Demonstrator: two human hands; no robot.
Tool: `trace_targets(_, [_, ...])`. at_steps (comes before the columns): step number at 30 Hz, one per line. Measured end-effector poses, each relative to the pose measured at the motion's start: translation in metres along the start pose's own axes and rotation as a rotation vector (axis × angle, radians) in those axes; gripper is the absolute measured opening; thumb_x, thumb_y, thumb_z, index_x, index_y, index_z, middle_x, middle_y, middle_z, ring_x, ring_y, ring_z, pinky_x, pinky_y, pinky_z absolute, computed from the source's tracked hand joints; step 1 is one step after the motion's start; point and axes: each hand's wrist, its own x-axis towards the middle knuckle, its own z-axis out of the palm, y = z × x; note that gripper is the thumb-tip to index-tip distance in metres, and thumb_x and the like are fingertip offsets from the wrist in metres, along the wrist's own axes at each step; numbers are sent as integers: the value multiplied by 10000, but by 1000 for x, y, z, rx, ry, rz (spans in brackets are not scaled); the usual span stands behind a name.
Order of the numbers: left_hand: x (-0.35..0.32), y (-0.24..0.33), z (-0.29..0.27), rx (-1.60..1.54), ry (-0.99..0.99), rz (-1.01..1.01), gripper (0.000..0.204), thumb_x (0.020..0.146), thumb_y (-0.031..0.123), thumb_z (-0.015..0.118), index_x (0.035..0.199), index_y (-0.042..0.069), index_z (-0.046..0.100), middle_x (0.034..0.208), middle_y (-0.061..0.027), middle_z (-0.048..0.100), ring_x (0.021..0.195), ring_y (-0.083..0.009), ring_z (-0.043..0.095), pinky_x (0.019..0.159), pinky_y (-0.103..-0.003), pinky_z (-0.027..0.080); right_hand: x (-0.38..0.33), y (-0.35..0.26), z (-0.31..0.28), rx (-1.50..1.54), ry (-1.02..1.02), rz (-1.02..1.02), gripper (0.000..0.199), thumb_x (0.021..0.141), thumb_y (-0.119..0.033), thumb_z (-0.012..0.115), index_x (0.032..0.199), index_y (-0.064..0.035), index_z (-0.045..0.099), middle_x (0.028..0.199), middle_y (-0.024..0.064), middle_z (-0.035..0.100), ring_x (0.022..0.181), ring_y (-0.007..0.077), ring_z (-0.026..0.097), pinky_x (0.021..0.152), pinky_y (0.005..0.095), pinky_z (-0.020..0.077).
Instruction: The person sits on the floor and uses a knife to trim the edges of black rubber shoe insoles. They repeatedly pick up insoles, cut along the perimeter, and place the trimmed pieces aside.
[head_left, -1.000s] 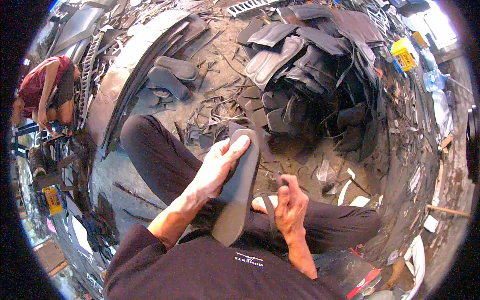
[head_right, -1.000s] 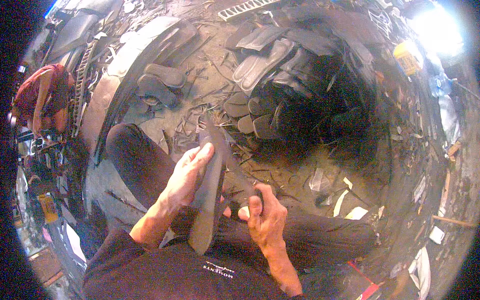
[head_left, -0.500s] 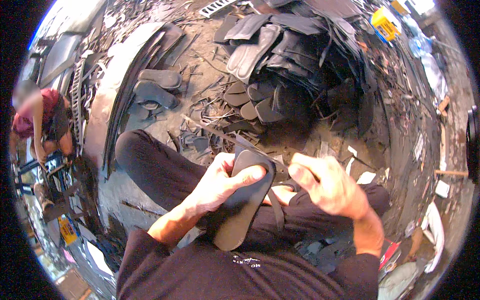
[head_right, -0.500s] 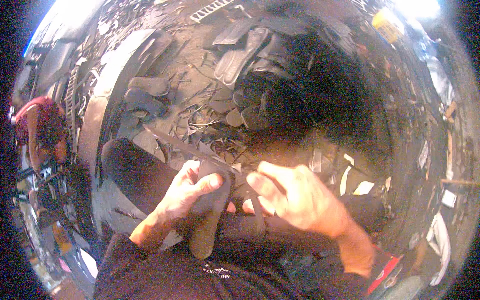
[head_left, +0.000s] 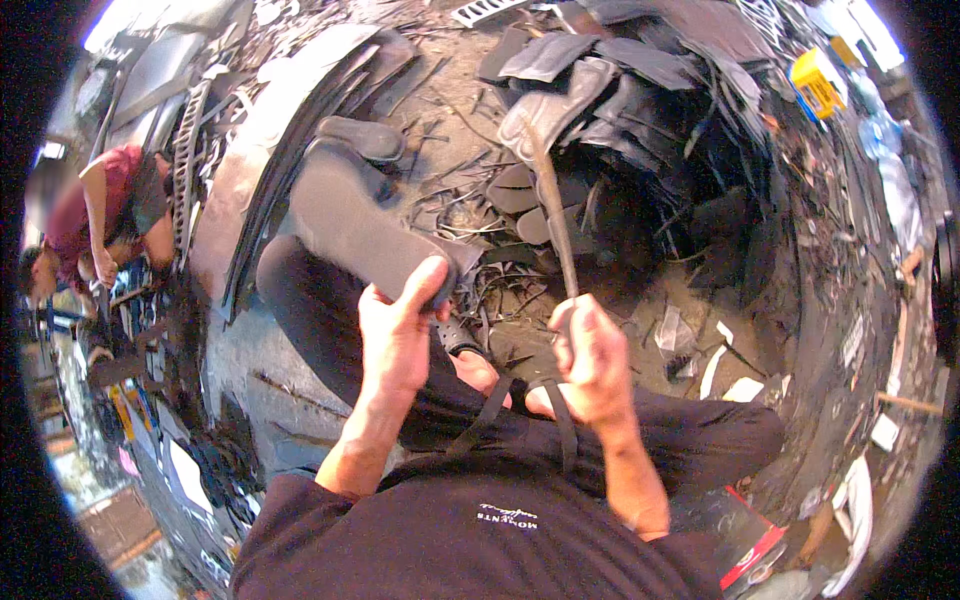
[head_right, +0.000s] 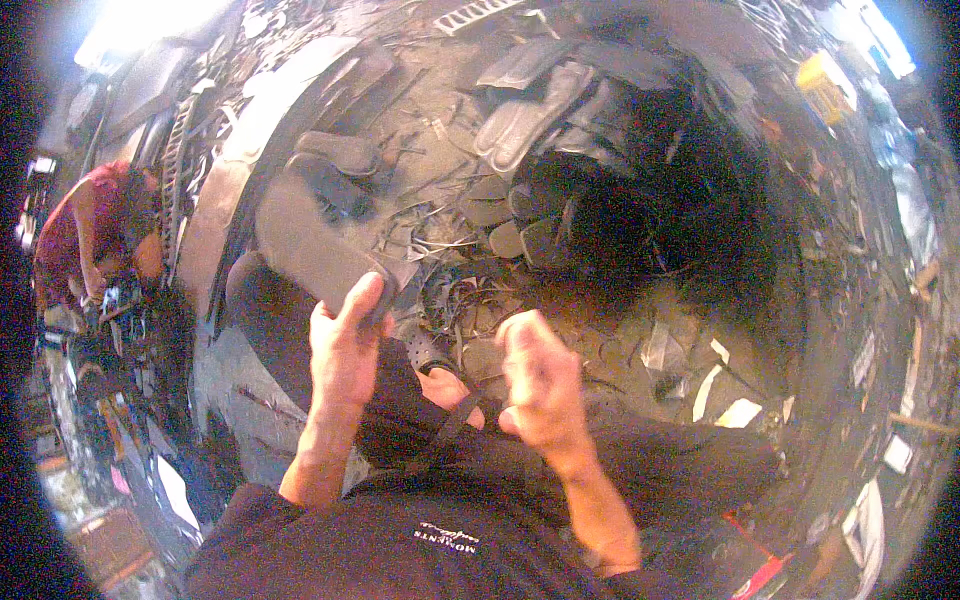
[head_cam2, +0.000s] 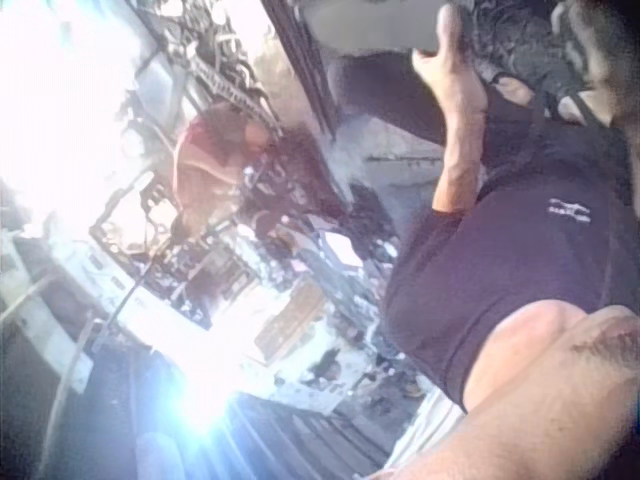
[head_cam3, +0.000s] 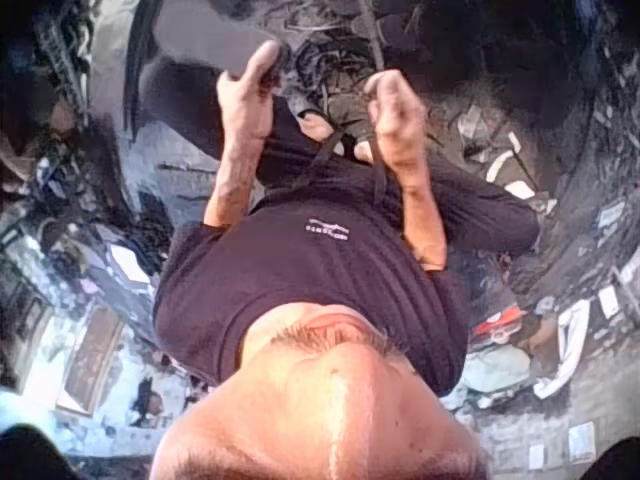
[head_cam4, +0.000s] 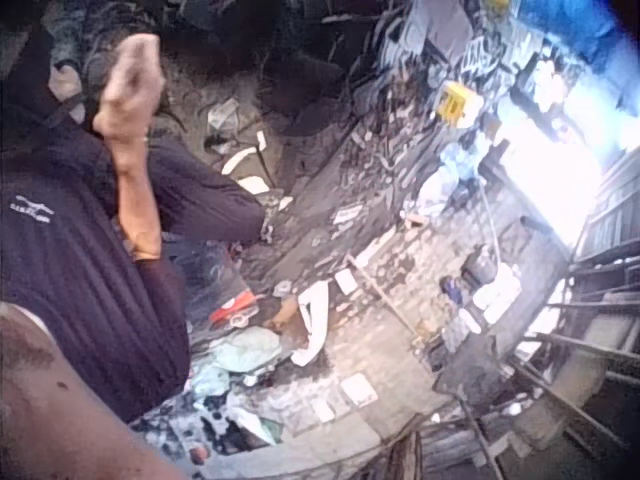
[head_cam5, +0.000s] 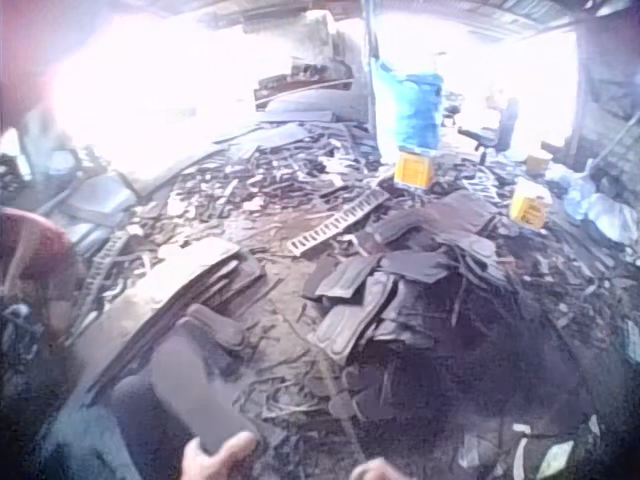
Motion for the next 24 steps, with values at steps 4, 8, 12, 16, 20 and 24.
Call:
trace_targets(4, [-15, -6, 23, -160, 87, -60, 256, 1028, 251, 734, 1233, 123, 651, 1101, 22, 692, 922, -105, 636, 748, -304, 505, -8, 11, 57, -316, 153, -361, 332, 1107, -339, 453, 1101, -41, 600, 717, 123, 539, 593, 242, 552, 571, 394, 440])
trace_targets(8, [-19, -12, 21, -362, 90, -50, 290, 1040, 350, 713, 1245, 155, 645, 1106, 45, 669, 961, -99, 619, 798, -314, 508, -25, 48, 68, -377, 135, -370, 383, 1069, -400, 581, 1180, -34, 591, 853, 228, 661, 756, 469, 675, 653, 508, 518])
trace_targets(12, [-29, 3, 42, -305, 128, -91, 307, 1045, 369, 697, 1269, 166, 640, 1163, 33, 680, 979, -118, 632, 844, -351, 506, -33, 68, 56, -432, 113, -353, 430, 1075, -436, 571, 1181, -20, 592, 871, 239, 663, 770, 464, 682, 660, 505, 525])
trace_targets(16, [-34, -18, 5, -288, 16, -67, 275, 1070, 320, 661, 1280, 142, 647, 1206, -1, 710, 1050, -160, 672, 897, -379, 557, -19, 44, 55, -471, 98, -384, 362, 1039, -361, 644, 1169, -27, 596, 898, 243, 668, 797, 473, 687, 698, 507, 540])
trace_targets(20, [-42, -8, -1, -231, -22, -117, 223, 1047, 282, 693, 1201, 125, 657, 1138, -22, 723, 990, -153, 689, 835, -357, 578, -19, 12, 52, -473, -3, -283, 397, 1066, -454, 593, 1118, -60, 602, 867, 248, 680, 809, 503, 685, 692, 531, 536])
trace_targets(24, [-51, -5, -18, -146, -2, -178, 253, 995, 246, 764, 1170, 114, 638, 1106, -22, 715, 981, -150, 686, 839, -363, 577, -16, -34, 43, -433, -273, -75, 489, 1094, -523, 520, 1052, -45, 616, 819, 282, 689, 834, 526, 685, 689, 564, 522])
